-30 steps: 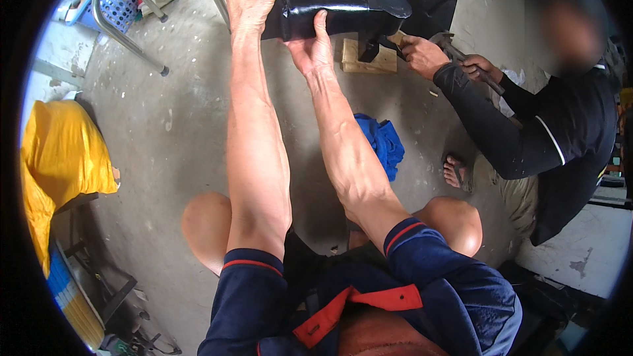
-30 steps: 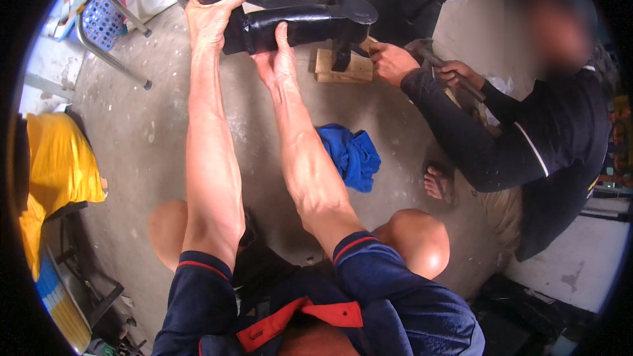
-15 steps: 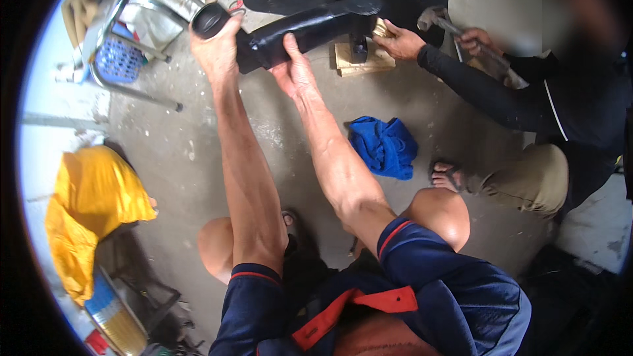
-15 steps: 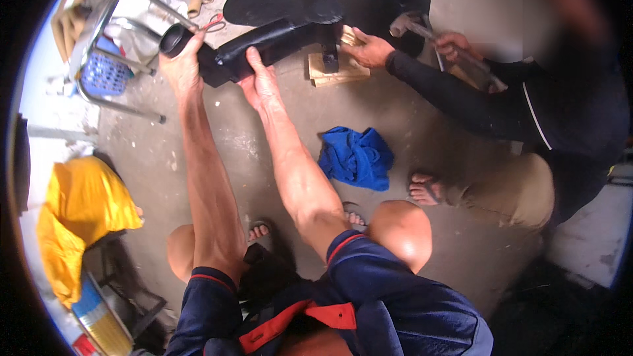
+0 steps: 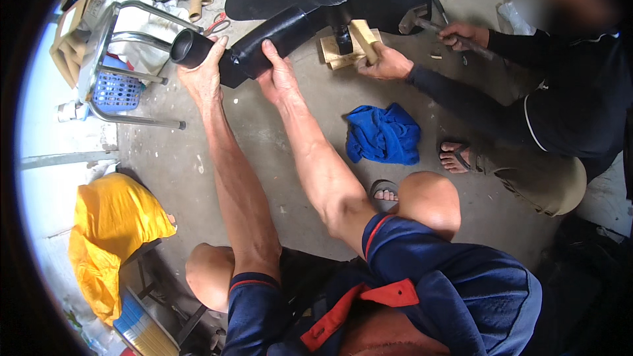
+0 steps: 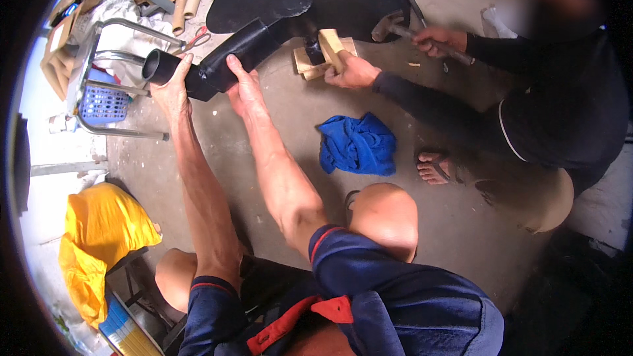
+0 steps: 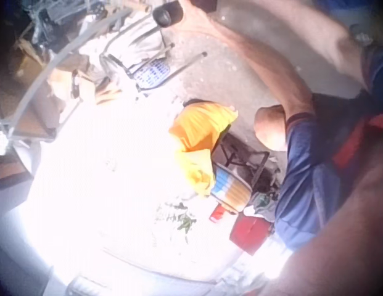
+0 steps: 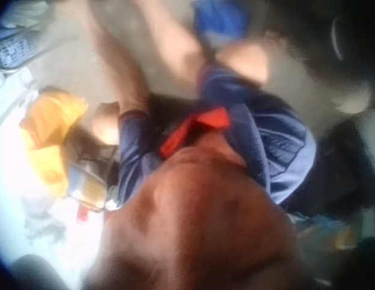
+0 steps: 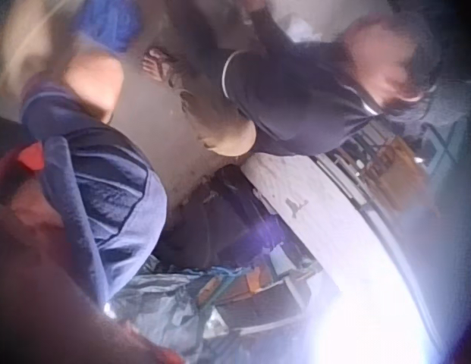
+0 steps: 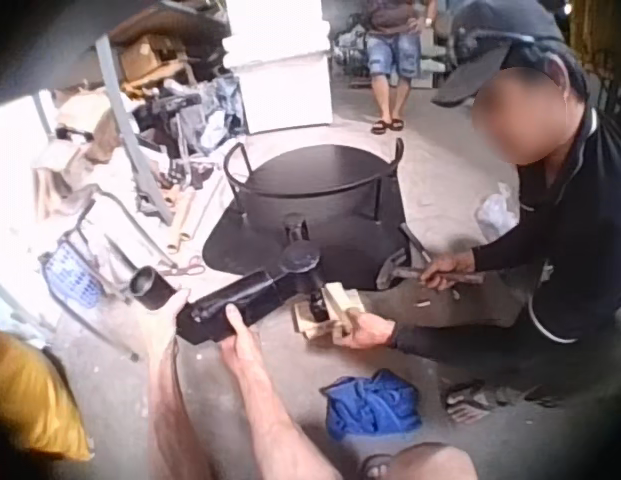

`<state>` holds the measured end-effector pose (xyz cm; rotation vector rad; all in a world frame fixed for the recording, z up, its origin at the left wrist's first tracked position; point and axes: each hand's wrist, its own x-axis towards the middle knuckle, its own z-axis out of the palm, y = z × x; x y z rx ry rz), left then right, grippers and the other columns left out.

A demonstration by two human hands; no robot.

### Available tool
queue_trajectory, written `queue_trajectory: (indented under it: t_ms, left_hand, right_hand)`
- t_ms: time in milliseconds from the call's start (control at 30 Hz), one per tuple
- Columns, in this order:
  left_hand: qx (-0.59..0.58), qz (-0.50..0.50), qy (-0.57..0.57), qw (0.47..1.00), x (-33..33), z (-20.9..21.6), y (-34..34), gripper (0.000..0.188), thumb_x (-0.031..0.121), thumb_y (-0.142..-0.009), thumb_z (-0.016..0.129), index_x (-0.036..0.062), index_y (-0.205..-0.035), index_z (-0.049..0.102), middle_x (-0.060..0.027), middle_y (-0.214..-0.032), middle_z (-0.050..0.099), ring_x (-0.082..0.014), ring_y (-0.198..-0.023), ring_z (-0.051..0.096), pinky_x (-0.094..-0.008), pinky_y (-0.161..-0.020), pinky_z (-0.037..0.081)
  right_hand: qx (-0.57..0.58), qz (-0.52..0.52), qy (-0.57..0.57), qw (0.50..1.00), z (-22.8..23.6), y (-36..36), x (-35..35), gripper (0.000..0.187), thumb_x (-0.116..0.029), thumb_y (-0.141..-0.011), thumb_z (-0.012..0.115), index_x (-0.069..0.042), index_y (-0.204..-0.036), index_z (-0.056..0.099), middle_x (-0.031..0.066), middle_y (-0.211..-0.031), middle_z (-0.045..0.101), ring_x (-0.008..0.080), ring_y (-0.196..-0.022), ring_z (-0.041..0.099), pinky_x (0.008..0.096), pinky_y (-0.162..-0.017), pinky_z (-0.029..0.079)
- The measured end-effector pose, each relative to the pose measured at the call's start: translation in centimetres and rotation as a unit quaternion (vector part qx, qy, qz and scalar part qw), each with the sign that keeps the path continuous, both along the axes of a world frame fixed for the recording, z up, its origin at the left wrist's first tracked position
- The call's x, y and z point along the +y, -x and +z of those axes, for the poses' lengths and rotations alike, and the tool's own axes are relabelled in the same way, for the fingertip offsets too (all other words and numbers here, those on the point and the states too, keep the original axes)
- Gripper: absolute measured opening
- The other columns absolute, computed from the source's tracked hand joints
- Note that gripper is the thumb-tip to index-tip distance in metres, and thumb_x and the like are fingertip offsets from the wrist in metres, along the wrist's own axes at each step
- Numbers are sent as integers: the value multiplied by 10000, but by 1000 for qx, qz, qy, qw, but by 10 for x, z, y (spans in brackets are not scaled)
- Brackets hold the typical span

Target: The person holds a black metal pipe section while a coworker uses a hammer to tap a wooden block against the pipe's joint. The person adjusts the pipe's position multiple times as the coworker continues to hammer the joint.

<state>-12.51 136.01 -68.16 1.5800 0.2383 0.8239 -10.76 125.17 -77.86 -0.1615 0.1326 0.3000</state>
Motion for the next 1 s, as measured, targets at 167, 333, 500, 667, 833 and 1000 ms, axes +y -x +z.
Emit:
queue_trajectory:
  t_ms: [167, 333, 500, 667, 833, 1000]
  left_hand:
    - [10, -104, 21, 994, 22, 1, -10, 325, -10, -757, 914, 25, -1024, 732, -71, -957, 773, -145, -848, 720, -314, -805, 587]
    - [-20, -137, 51, 989, 32, -9, -38, 298, -8, -763, 894, 20, -1022, 750, -63, -954, 773, -150, -827, 720, -320, -820, 582]
    - [-50, -174, 36, 983, 42, -16, -60, 292, 14, -736, 908, 30, -978, 744, -46, -899, 766, -130, -789, 706, -304, -764, 582]
    - [-72, -150, 43, 985, 35, -20, -64, 380, 90, -692, 950, 27, -994, 729, -54, -910, 760, -156, -789, 701, -331, -749, 579]
    - [-85, -123, 50, 988, 31, -18, -53, 432, 98, -669, 961, 18, -1011, 710, -83, -943, 769, -169, -828, 719, -340, -782, 596]
    - [-67, -133, 73, 986, 34, -18, -56, 414, 79, -678, 954, 14, -1013, 721, -72, -939, 766, -162, -804, 714, -327, -755, 598]
  right_hand:
    - [-7, -20, 10, 1000, -6, -6, 10, 542, -248, -947, 825, -74, -1397, 579, 76, -1329, 673, 239, -1231, 658, 477, -1090, 541]
    - [-45, -68, 14, 997, -14, -20, 24, 570, -305, -947, 826, -50, -1394, 581, 78, -1360, 669, 247, -1273, 638, 483, -1123, 515]
    - [-57, -91, 42, 993, -21, -32, 36, 621, -414, -940, 812, -50, -1389, 587, 77, -1371, 669, 251, -1291, 627, 492, -1144, 492]
    - [-47, -105, 101, 988, -24, -28, 36, 636, -527, -943, 760, -94, -1383, 609, 56, -1364, 679, 243, -1285, 624, 493, -1122, 489]
    - [-36, -100, 91, 990, -18, -23, 37, 695, -550, -886, 800, -87, -1368, 611, 61, -1374, 674, 245, -1292, 610, 465, -1170, 462]
    - [-41, -74, 105, 991, -14, -25, 28, 621, -484, -948, 766, -70, -1380, 600, 68, -1375, 670, 262, -1278, 625, 513, -1112, 498]
